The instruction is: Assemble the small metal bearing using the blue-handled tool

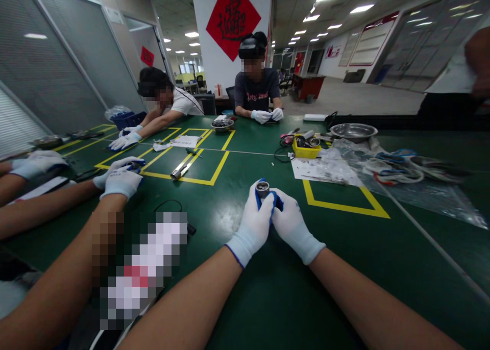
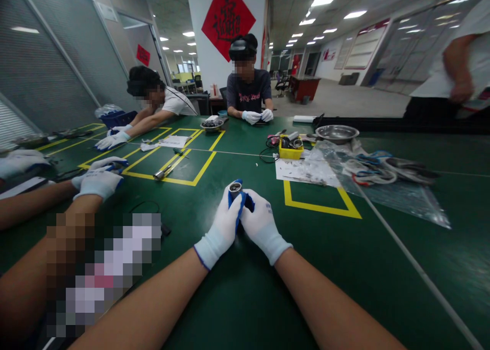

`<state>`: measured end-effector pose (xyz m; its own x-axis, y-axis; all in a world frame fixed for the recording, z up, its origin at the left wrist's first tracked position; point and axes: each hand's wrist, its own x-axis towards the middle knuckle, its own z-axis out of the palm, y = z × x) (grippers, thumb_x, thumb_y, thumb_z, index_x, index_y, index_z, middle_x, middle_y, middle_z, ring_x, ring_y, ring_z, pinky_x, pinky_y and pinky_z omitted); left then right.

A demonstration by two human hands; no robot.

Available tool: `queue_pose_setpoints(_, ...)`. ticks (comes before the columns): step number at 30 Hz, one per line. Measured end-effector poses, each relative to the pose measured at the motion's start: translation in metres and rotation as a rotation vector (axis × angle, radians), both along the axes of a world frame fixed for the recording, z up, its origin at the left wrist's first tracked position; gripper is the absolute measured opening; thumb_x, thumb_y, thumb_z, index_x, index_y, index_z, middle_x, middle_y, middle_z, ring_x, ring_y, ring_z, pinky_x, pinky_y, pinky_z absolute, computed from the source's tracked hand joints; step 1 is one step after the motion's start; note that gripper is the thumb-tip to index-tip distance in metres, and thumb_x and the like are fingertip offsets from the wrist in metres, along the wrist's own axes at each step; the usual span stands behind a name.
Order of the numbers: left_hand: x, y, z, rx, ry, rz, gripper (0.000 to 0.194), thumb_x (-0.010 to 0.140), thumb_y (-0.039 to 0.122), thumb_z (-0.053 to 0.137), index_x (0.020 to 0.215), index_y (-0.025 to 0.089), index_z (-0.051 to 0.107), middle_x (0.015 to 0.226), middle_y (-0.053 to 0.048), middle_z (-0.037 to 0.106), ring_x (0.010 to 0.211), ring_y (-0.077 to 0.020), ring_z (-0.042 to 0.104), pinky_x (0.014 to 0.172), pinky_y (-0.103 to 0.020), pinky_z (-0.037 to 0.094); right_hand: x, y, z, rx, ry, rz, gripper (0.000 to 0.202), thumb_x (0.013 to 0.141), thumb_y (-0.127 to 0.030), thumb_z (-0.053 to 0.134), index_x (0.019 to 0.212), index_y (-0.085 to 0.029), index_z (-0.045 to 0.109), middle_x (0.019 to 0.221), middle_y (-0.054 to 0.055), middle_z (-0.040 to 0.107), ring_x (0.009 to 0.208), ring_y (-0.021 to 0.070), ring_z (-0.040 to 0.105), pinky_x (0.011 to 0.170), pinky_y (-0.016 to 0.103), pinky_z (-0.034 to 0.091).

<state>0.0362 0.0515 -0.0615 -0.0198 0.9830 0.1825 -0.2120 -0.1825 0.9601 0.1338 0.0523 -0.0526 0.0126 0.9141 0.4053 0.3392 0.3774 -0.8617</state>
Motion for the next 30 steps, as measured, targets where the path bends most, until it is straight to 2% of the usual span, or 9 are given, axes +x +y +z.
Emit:
queue_pose_setpoints(12,-0.001,0.001,-0.001,0.011,0.029,0.049,0.05,0.093,0.029,0.062,0.141,0.019,0.053,0.138,-0.013,0.065,0.134,-0.027,0.059,0.121,-0.043,0.039,0.0,-0.001,-0.001,0.002,0.01,0.045,0.025,0.086,-0.032,0.053,0.094,-0.019,0.073,0.093,0.01,0.08,0.086,0.0269,0.075,0.079,0.04,0.058)
queue_pose_setpoints(20,-0.003,0.001,-0.003,0.069,0.155,0.126,0.053,0.092,0.03,0.062,0.142,0.016,0.053,0.14,-0.016,0.063,0.133,-0.0282,0.058,0.121,-0.045,0.039,0.001,0.003,-0.011,0.073,-0.041,0.027,0.024,0.086,-0.023,0.054,0.099,-0.02,0.073,0.1,0.01,0.08,0.09,0.0256,0.073,0.082,0.038,0.058)
queue_pose_setpoints(26,-0.005,0.003,-0.003,0.109,0.201,0.148,0.044,0.094,0.033,0.061,0.133,0.014,0.06,0.135,-0.016,0.066,0.128,-0.0287,0.061,0.117,-0.046,0.044,-0.001,0.002,-0.01,0.092,-0.088,-0.054,0.021,0.084,-0.023,0.055,0.099,-0.02,0.07,0.099,0.01,0.076,0.089,0.0253,0.07,0.083,0.04,0.058)
queue_pose_setpoints(30,-0.005,0.005,-0.002,0.095,0.195,0.189,0.032,0.096,0.031,0.058,0.124,0.016,0.066,0.126,-0.014,0.07,0.122,-0.0258,0.065,0.113,-0.042,0.047,-0.002,0.002,-0.009,0.05,-0.091,-0.058,0.022,0.083,-0.027,0.058,0.1,-0.02,0.07,0.097,0.01,0.074,0.09,0.0256,0.07,0.083,0.041,0.058)
